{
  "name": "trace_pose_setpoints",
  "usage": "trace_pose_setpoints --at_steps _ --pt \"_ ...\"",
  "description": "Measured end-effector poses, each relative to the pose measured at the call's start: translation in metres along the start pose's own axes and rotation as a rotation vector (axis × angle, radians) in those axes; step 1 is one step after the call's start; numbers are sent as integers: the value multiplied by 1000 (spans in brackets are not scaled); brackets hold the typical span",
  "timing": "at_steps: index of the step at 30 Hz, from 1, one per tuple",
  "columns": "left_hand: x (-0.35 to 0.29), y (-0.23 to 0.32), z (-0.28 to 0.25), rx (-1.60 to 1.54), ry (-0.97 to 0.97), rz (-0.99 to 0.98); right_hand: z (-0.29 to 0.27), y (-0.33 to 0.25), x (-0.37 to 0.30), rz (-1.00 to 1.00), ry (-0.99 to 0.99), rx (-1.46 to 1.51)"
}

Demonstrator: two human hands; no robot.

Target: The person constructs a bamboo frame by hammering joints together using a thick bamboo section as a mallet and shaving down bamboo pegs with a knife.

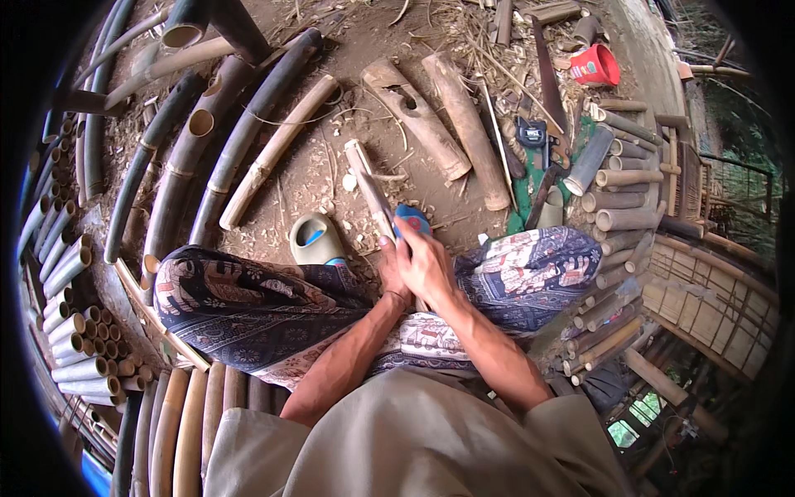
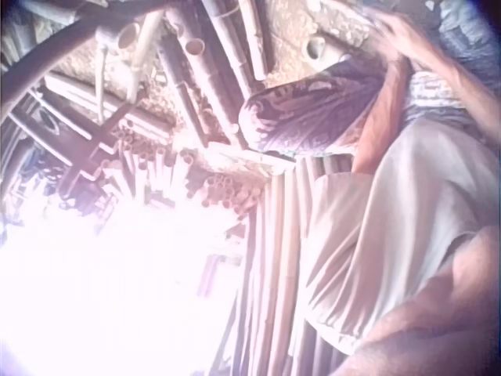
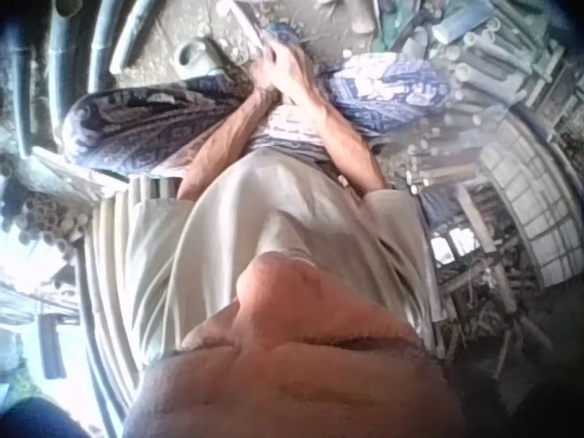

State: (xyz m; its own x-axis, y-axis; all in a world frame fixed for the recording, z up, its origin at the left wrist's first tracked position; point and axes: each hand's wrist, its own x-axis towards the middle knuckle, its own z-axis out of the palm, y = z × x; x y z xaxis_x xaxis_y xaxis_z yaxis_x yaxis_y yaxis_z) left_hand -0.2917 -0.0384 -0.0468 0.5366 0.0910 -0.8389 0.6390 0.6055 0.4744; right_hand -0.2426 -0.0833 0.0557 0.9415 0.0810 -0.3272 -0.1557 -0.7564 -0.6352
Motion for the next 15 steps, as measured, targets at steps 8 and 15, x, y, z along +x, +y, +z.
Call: trace_pose_setpoints --at_steps 8,15 --pt "-7 0 -3 230 37 13 21 -8 51 79 25 -18" --pt "-9 15 3 46 -1 0 18 7 61 -9 84 168"
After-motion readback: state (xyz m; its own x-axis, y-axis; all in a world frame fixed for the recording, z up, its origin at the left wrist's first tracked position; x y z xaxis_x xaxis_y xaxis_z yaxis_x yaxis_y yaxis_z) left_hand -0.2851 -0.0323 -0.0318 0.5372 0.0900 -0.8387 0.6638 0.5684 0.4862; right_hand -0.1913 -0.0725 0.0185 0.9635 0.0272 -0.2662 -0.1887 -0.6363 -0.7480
